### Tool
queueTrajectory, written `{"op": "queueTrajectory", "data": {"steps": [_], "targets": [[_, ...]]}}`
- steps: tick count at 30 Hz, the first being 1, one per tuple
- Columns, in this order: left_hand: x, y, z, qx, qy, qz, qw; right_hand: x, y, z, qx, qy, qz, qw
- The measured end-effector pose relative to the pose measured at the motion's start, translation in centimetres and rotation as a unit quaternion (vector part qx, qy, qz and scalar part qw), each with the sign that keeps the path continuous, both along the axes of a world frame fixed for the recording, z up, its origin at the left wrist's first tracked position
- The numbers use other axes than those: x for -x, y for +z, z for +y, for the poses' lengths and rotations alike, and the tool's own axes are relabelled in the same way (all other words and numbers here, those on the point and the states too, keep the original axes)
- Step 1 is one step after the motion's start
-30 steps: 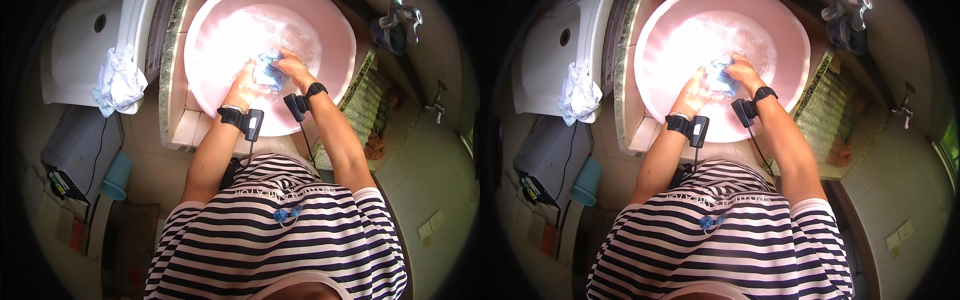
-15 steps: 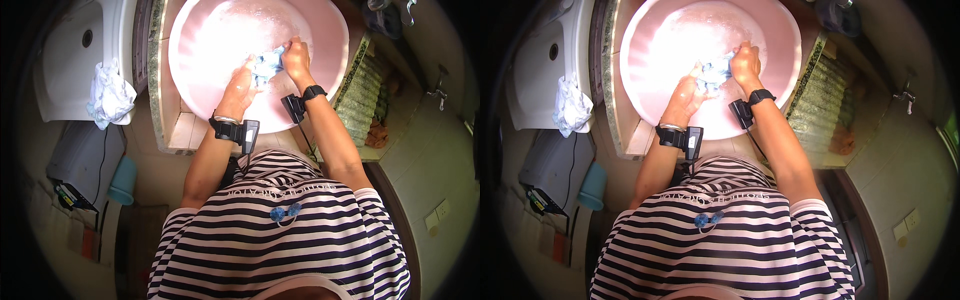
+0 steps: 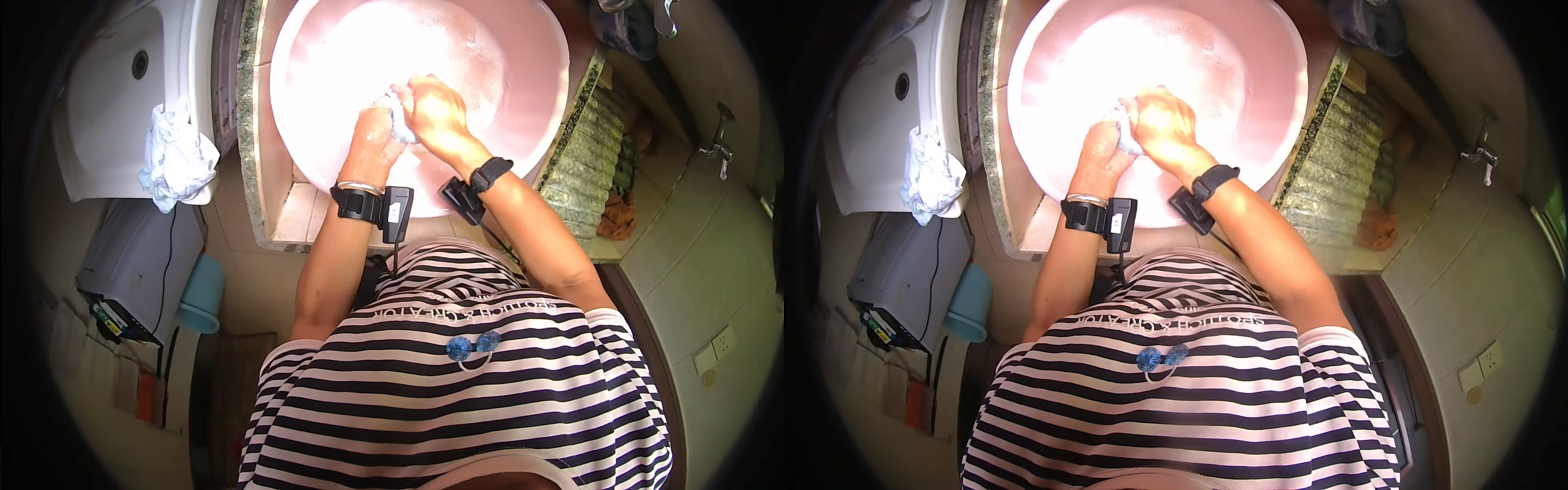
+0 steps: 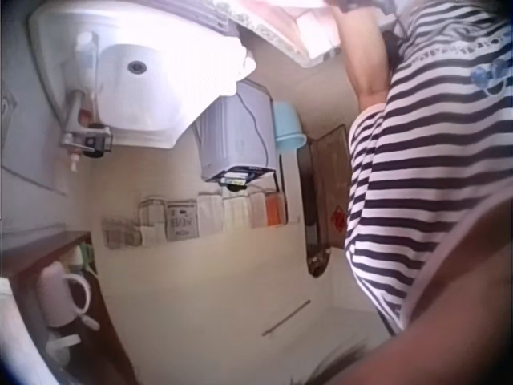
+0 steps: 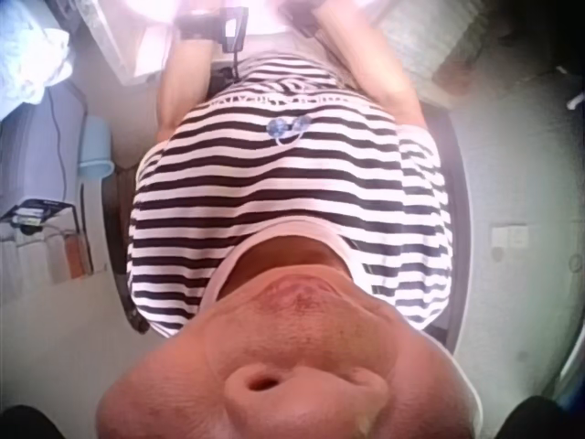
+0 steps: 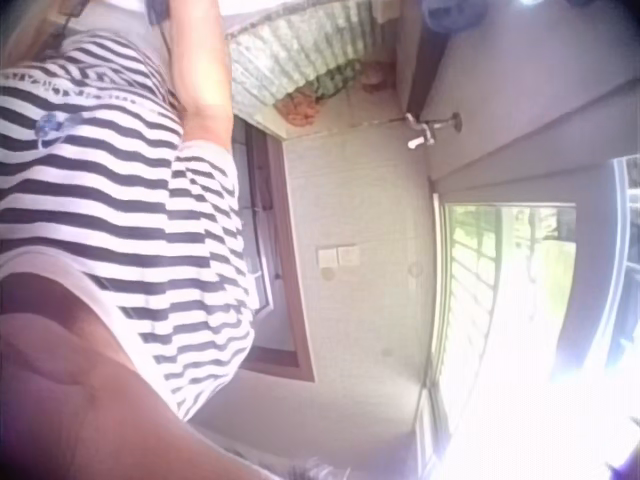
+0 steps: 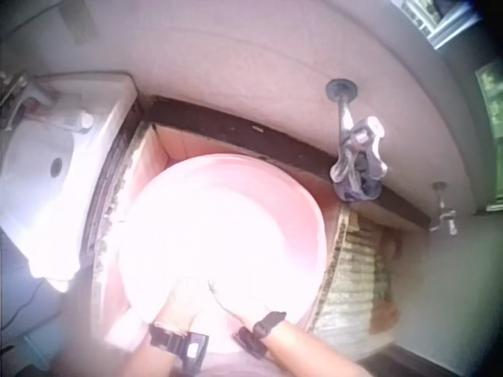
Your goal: The person washes a white cloth by hand under running water, wrings it, and places it aside. They then scrub a blue patterned cloth with a brush on a washboard, rinse it under the tap, and wring it out.
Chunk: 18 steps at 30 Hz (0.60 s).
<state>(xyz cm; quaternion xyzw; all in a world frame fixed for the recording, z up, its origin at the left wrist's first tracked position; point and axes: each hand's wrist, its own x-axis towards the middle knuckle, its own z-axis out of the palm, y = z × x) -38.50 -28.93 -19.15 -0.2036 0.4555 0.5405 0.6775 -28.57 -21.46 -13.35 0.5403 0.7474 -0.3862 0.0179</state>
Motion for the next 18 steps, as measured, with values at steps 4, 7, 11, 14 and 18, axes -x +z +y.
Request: {"op": "queueTrajectory", "data": {"steps": [4, 7, 11, 14, 18], "targets": [[-0.1, 4.0, 0.6, -0.028, -0.133, 0.131, 0.982, -4.3, -4.8, 3.7, -0.02, -0.106, -0.117, 0.987], [0.3, 5.7, -0.7, -0.057, -0.252, 0.226, 0.939, -8.4, -10.8, 4.0, 0.034, -0.197, -0.046, 0.979], [-1.1, 1.5, 0.3, 0.093, -0.08, -0.061, 0.991, -6.4, -10.4, 1.5, 0.221, -0.061, 0.03, 0.973], [-1.2, -1.9, -0.3, 0.1, -0.009, -0.076, 0.992, -1.7, -3.2, -0.4, 0.233, -0.121, 0.105, 0.959], [-0.3, 2.7, 0.1, 0.05, -0.032, 0.032, 0.998, -0.6, 0.1, -1.4, 0.028, -0.003, 0.062, 0.998]]}}
